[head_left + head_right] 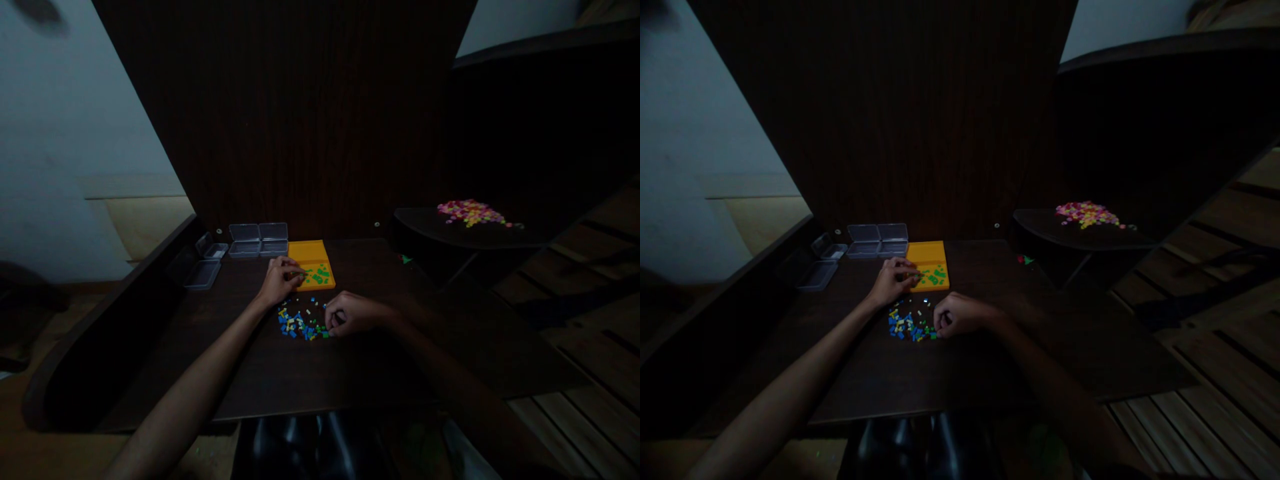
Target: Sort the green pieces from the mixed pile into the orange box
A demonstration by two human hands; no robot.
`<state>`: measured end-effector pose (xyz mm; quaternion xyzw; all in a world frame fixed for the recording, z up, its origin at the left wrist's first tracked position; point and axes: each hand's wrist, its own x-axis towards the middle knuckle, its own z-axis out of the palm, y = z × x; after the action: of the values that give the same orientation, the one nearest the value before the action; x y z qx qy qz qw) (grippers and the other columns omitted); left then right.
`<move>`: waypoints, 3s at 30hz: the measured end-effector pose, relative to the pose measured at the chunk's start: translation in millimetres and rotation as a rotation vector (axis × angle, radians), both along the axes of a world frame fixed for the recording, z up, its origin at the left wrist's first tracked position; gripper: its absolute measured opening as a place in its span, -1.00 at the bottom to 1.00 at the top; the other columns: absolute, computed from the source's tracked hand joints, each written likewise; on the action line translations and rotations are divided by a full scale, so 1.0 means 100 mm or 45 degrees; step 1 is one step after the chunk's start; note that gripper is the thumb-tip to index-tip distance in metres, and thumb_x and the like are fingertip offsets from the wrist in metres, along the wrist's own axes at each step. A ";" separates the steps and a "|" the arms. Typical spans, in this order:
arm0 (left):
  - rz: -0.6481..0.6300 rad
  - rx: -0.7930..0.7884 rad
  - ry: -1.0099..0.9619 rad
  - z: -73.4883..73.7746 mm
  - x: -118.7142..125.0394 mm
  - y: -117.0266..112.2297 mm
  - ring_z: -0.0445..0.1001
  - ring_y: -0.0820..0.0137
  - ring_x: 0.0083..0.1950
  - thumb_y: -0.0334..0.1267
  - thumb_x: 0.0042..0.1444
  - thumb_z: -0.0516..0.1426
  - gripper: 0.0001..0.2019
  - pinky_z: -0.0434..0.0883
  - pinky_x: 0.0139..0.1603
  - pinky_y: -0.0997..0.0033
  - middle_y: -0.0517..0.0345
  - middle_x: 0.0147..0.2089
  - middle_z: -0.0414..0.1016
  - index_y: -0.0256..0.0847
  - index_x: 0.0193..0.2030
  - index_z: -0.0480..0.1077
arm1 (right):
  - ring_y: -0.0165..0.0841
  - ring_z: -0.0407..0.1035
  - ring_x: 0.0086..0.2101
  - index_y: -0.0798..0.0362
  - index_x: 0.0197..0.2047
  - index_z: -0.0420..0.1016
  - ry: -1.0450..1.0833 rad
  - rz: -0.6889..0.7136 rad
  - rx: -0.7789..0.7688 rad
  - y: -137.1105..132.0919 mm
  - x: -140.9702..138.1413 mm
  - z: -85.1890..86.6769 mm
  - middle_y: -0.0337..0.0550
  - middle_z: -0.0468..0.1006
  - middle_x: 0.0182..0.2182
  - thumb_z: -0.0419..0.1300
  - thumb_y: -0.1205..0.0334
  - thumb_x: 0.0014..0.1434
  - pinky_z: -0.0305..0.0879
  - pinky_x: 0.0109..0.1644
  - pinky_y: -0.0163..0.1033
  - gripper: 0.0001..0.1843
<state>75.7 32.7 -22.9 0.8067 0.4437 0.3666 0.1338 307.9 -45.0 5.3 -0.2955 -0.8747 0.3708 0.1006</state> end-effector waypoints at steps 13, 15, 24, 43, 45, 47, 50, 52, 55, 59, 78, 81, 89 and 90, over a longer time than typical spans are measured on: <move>0.062 -0.158 0.096 -0.06 0.01 0.06 0.22 0.11 0.24 -0.36 0.06 0.27 -0.83 0.20 0.31 -0.01 0.06 0.16 0.33 -0.06 -0.20 0.62 | -0.53 0.24 -0.55 0.14 -0.41 0.57 -0.029 -0.059 -0.105 -0.02 -0.03 0.02 -0.29 0.50 -0.54 0.23 0.35 -0.07 0.12 -0.45 -0.42 -0.89; 0.061 -0.159 0.102 -0.06 0.01 0.06 0.22 0.10 0.23 -0.35 0.06 0.27 -0.85 0.19 0.31 -0.02 0.06 0.16 0.34 -0.06 -0.23 0.62 | -0.53 0.23 -0.55 0.15 -0.41 0.56 -0.016 -0.073 -0.137 -0.02 -0.03 0.03 -0.29 0.49 -0.54 0.22 0.35 -0.08 0.11 -0.46 -0.42 -0.88; 0.029 -0.159 0.033 -0.10 -0.04 0.08 0.29 0.16 0.21 -0.34 0.13 0.17 -0.79 0.21 0.30 0.02 0.08 0.14 0.38 -0.08 -0.14 0.59 | -0.53 0.16 -0.56 0.15 -0.40 0.55 0.078 -0.214 -0.155 0.00 0.06 0.10 -0.31 0.41 -0.59 0.21 0.29 -0.05 0.05 -0.49 -0.41 -0.87; 0.111 -0.131 0.002 -0.05 0.07 0.00 0.30 0.15 0.14 -0.35 0.04 0.23 -0.89 0.28 0.24 0.05 0.02 0.05 0.35 -0.18 -0.27 0.57 | -0.49 0.23 -0.52 0.17 -0.40 0.49 0.046 -0.562 0.177 0.74 -0.06 0.16 -0.27 0.43 -0.55 0.18 0.31 -0.02 0.11 -0.43 -0.39 -0.88; 0.123 -0.149 0.002 -0.05 0.08 0.00 0.30 0.15 0.14 -0.36 0.03 0.24 -0.90 0.28 0.24 0.05 0.03 0.05 0.35 -0.17 -0.29 0.57 | -0.50 0.23 -0.53 0.18 -0.39 0.51 -0.023 -0.567 0.212 0.86 -0.12 0.16 -0.27 0.44 -0.55 0.18 0.32 -0.02 0.10 -0.43 -0.39 -0.88; 0.140 -0.162 0.001 -0.05 0.08 0.00 0.29 0.15 0.15 -0.36 0.03 0.25 -0.91 0.27 0.25 0.05 0.03 0.05 0.35 -0.18 -0.31 0.58 | -0.50 0.23 -0.53 0.19 -0.38 0.52 -0.105 -0.560 0.242 0.95 -0.17 0.16 -0.27 0.45 -0.55 0.17 0.35 -0.02 0.08 -0.43 -0.39 -0.87; 0.148 -0.171 0.001 -0.05 0.08 -0.01 0.28 0.15 0.16 -0.34 0.05 0.24 -0.93 0.26 0.26 0.06 0.02 0.07 0.34 -0.18 -0.33 0.58 | -0.51 0.22 -0.52 0.18 -0.37 0.54 -0.233 -0.522 0.296 1.03 -0.23 0.16 -0.28 0.46 -0.54 0.17 0.38 -0.03 0.06 -0.43 -0.40 -0.86; 0.133 -0.169 0.004 -0.06 0.08 -0.01 0.28 0.16 0.15 -0.33 0.08 0.22 -0.92 0.26 0.26 0.06 0.02 0.07 0.35 -0.18 -0.33 0.58 | -0.51 0.21 -0.53 0.17 -0.37 0.55 -0.302 -0.491 0.316 1.05 -0.26 0.16 -0.28 0.46 -0.54 0.18 0.38 -0.04 0.05 -0.43 -0.40 -0.86; 0.101 -0.152 0.012 -0.06 0.07 0.00 0.29 0.17 0.15 -0.32 0.12 0.19 -0.89 0.26 0.26 0.06 0.02 0.05 0.36 -0.18 -0.33 0.58 | -0.51 0.21 -0.53 0.16 -0.36 0.56 -0.344 -0.448 0.329 1.05 -0.26 0.17 -0.28 0.46 -0.54 0.18 0.38 -0.02 0.03 -0.43 -0.40 -0.86; 0.104 -0.143 0.010 -0.06 0.07 -0.01 0.29 0.17 0.14 -0.31 0.16 0.16 -0.86 0.26 0.26 0.06 0.02 0.06 0.37 -0.19 -0.34 0.57 | -0.51 0.22 -0.52 0.17 -0.33 0.59 -0.297 -0.426 0.352 1.08 -0.20 0.19 -0.26 0.48 -0.53 0.16 0.37 0.03 0.05 -0.43 -0.40 -0.83; 0.083 -0.095 0.068 -0.06 0.08 -0.03 0.28 0.16 0.14 -0.31 0.19 0.13 -0.80 0.26 0.25 0.06 0.03 0.05 0.37 -0.19 -0.39 0.56 | -0.40 0.39 -0.42 0.09 -0.16 0.66 -0.346 -0.542 0.469 1.17 -0.05 0.19 -0.15 0.61 -0.37 0.17 0.32 0.12 0.16 -0.34 -0.35 -0.73; 0.072 -0.086 0.062 -0.06 0.08 -0.04 0.28 0.16 0.14 -0.31 0.20 0.12 -0.80 0.25 0.25 0.05 0.03 0.04 0.38 -0.19 -0.39 0.56 | -0.40 0.40 -0.41 0.04 -0.20 0.67 -0.401 -0.518 0.488 1.15 -0.08 0.17 -0.16 0.62 -0.36 0.17 0.35 0.10 0.16 -0.34 -0.35 -0.74; 0.061 -0.061 0.062 -0.04 0.08 -0.05 0.29 0.16 0.14 -0.32 0.20 0.12 -0.81 0.25 0.25 0.08 0.01 0.02 0.39 -0.21 -0.37 0.55 | -0.38 0.42 -0.35 0.05 -0.22 0.65 -0.514 -0.644 0.544 1.10 -0.18 0.13 -0.12 0.62 -0.31 0.17 0.31 0.13 0.14 -0.35 -0.35 -0.78; 0.060 -0.058 0.058 -0.04 0.08 -0.05 0.29 0.17 0.14 -0.32 0.20 0.11 -0.81 0.25 0.25 0.08 0.01 0.02 0.39 -0.20 -0.37 0.55 | -0.38 0.41 -0.36 0.06 -0.23 0.65 -0.502 -0.653 0.541 1.09 -0.19 0.13 -0.12 0.62 -0.32 0.18 0.31 0.12 0.15 -0.35 -0.35 -0.78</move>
<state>83.7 28.1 -27.0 0.8010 0.4738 0.3409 0.1334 289.3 64.5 18.0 -0.5430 -0.8322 0.0802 0.0790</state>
